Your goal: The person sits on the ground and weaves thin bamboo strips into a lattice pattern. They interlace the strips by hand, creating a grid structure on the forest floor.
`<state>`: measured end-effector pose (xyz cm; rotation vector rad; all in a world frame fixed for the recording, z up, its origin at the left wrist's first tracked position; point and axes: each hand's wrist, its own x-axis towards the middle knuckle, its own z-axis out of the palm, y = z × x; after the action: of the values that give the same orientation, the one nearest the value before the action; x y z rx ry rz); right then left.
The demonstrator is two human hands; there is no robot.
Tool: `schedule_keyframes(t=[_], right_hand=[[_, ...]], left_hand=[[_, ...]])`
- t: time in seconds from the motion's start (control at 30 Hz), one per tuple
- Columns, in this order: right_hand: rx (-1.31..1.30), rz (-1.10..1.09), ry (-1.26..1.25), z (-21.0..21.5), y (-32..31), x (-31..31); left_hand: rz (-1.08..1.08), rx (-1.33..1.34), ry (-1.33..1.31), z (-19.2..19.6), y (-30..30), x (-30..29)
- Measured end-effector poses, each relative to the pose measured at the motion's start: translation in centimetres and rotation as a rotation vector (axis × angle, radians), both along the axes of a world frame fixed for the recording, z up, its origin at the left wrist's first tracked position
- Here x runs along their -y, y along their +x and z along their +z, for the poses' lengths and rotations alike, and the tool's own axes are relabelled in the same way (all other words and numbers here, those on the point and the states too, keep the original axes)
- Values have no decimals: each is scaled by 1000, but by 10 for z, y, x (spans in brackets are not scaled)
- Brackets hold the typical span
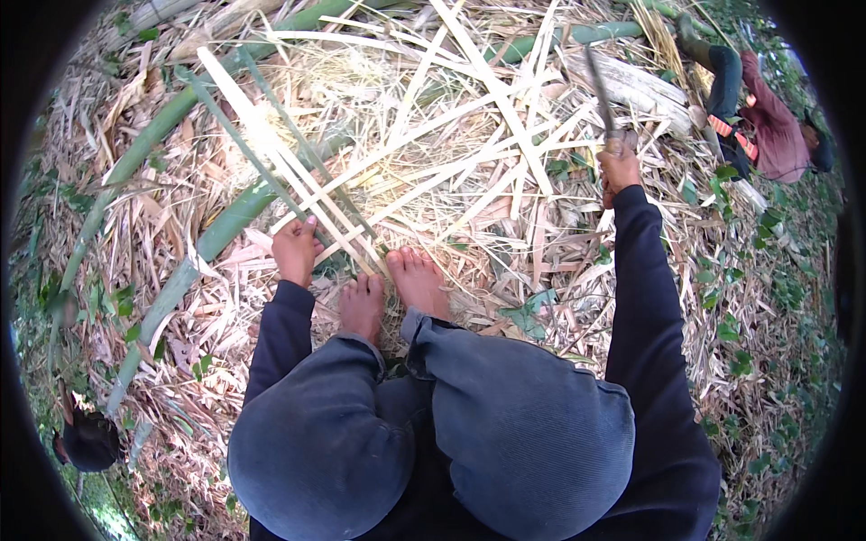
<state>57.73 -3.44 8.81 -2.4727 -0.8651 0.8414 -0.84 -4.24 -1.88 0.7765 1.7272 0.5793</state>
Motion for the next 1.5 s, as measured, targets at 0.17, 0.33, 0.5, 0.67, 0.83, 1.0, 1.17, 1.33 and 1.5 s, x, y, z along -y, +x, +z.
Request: schedule_keyframes(t=[0.17,0.33,0.5,0.67,0.83,1.0,1.17,1.33,1.5], right_hand=[[240,259,6,-25,17,25],[-82,62,110,-30,3,19],[-6,366,97,-27,-19,24],[-204,-37,184,-35,-30,25],[-102,86,175,-19,-42,36],[-187,118,144,38,-122,40],[185,717,475,44,-148,58],[198,1177,-96,96,-187,17],[532,1402,-135,104,-230,-23]], left_hand=[[-37,-156,124,-22,2,1],[-47,-175,-56,20,7,-6],[-26,-128,-21,17,3,-2],[-6,-40,-17,23,8,1],[30,-373,324,17,-10,10],[-306,-707,595,26,-36,-12],[-427,-660,540,19,-48,-11],[-387,-571,434,19,-43,-14],[-318,-515,389,18,-49,-13]])
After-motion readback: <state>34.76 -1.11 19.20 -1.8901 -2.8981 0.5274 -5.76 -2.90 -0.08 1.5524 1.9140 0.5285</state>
